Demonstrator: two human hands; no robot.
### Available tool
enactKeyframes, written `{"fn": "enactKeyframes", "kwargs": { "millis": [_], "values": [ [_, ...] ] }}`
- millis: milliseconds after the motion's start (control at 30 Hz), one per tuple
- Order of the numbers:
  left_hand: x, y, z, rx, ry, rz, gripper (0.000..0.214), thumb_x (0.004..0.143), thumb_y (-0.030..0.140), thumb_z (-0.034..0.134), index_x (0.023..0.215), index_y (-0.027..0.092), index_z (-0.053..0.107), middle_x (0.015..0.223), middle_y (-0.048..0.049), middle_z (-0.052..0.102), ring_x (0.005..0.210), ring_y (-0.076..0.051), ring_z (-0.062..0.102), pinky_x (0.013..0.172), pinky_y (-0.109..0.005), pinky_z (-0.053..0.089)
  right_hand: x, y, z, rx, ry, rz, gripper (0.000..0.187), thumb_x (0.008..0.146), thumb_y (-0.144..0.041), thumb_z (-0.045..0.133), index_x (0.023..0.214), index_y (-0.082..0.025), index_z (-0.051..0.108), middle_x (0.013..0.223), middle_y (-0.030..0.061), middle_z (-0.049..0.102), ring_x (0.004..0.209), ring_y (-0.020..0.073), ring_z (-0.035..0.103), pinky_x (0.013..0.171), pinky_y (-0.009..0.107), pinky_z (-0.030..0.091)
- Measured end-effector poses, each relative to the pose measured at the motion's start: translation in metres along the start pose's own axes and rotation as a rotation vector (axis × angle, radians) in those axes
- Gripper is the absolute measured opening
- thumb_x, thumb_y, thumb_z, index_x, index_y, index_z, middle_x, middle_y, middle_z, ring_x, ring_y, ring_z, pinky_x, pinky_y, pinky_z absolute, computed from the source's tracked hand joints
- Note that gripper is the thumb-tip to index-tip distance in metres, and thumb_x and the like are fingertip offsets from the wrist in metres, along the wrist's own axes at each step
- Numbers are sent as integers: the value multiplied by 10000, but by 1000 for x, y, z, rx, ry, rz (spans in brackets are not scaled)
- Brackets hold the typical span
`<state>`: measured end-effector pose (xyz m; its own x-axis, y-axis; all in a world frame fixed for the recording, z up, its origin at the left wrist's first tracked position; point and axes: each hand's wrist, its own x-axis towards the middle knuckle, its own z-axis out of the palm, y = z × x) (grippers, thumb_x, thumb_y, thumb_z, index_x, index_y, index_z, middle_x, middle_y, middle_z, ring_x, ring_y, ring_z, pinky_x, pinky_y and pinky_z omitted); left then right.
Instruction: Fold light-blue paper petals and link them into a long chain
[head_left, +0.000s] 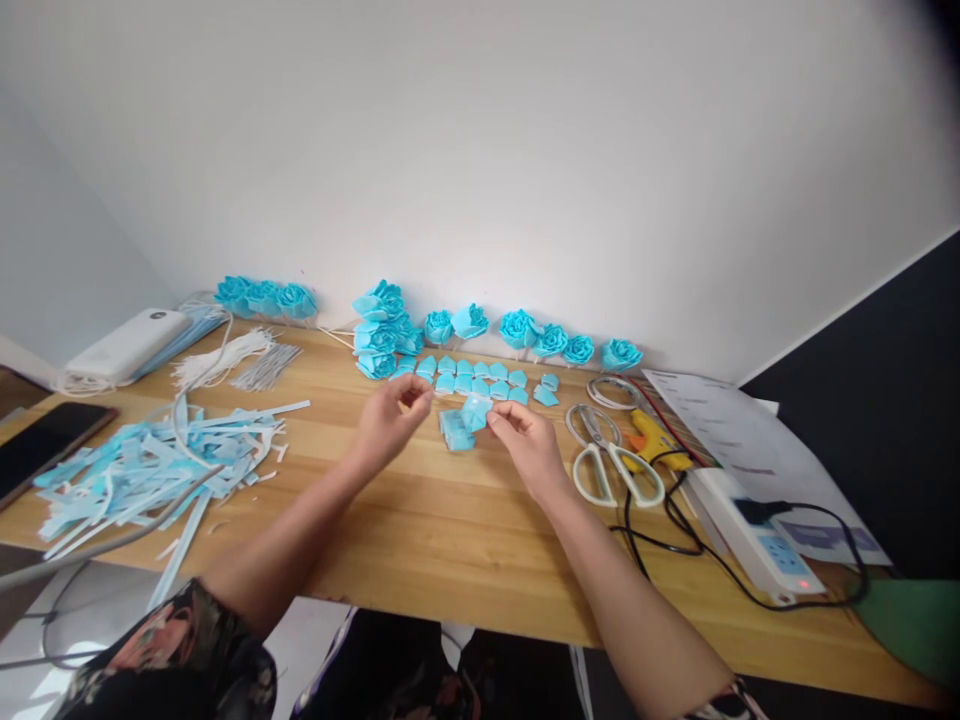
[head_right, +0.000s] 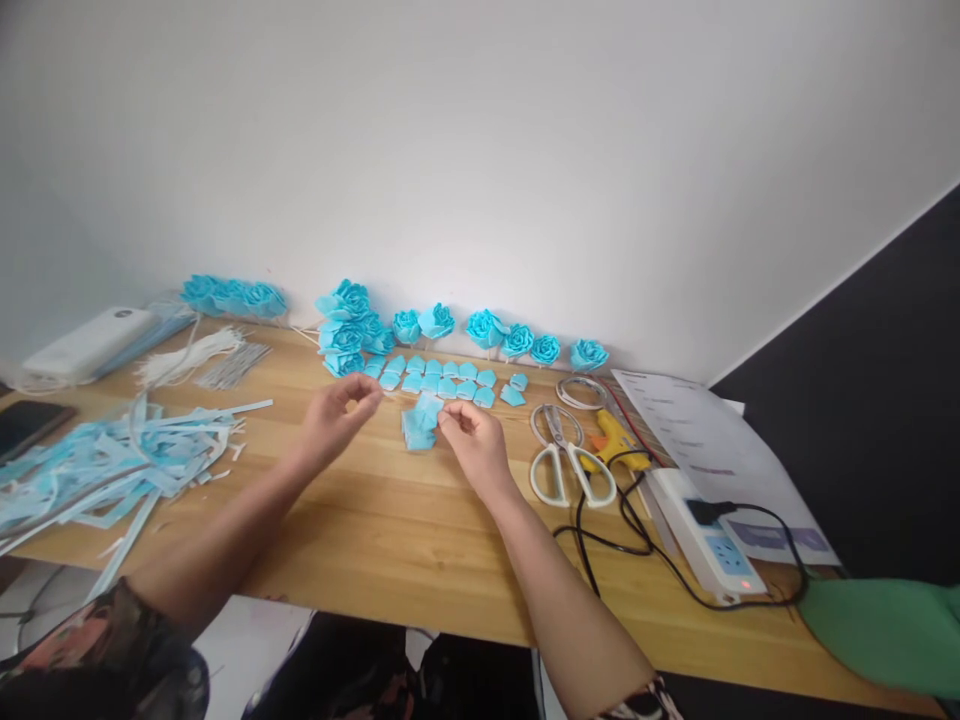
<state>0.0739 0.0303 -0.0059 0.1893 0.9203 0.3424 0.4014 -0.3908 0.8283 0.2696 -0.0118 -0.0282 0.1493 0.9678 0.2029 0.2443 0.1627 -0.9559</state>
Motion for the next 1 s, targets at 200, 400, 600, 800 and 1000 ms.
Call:
{"fn": "enactKeyframes", "kwargs": {
  "millis": [200,400,600,800,1000],
  "values": [
    [-14,-9,-89,444,-17,1,174,773,323,495,749,182,596,747,-21,643,707,-163,569,642,-246,408,2,0,2,173,-31,137,217,712,-407,658,693,-194,620,656,1,640,684,174,622,716,307,488],
    [-48,-48,-159,852,-113,-143,261,811,384,450,716,207,618,761,-20,649,703,-181,561,639,-268,386,2,6,6,214,-67,137,205,704,-388,690,740,-191,646,684,2,652,673,171,631,717,313,496],
    [-54,-63,-170,1041,-90,-19,300,814,352,425,942,185,641,1060,-112,634,994,-315,565,848,-439,445,0,11,6,178,-130,107,210,735,-375,673,840,-196,701,793,27,698,732,180,630,737,316,495],
    [-41,-21,-97,490,-133,140,385,858,427,478,1141,200,607,1218,-94,604,1079,-242,576,908,-362,463,-3,9,5,149,-271,50,214,777,-329,646,957,-213,654,775,3,684,717,154,620,694,283,472],
    [-16,-1,-19,37,-468,39,379,884,448,456,1003,169,683,942,-62,710,828,-170,634,728,-258,482,-3,7,4,121,-329,1,232,795,-314,634,1000,-219,579,738,-11,662,689,145,609,675,276,457]
  ]
}}
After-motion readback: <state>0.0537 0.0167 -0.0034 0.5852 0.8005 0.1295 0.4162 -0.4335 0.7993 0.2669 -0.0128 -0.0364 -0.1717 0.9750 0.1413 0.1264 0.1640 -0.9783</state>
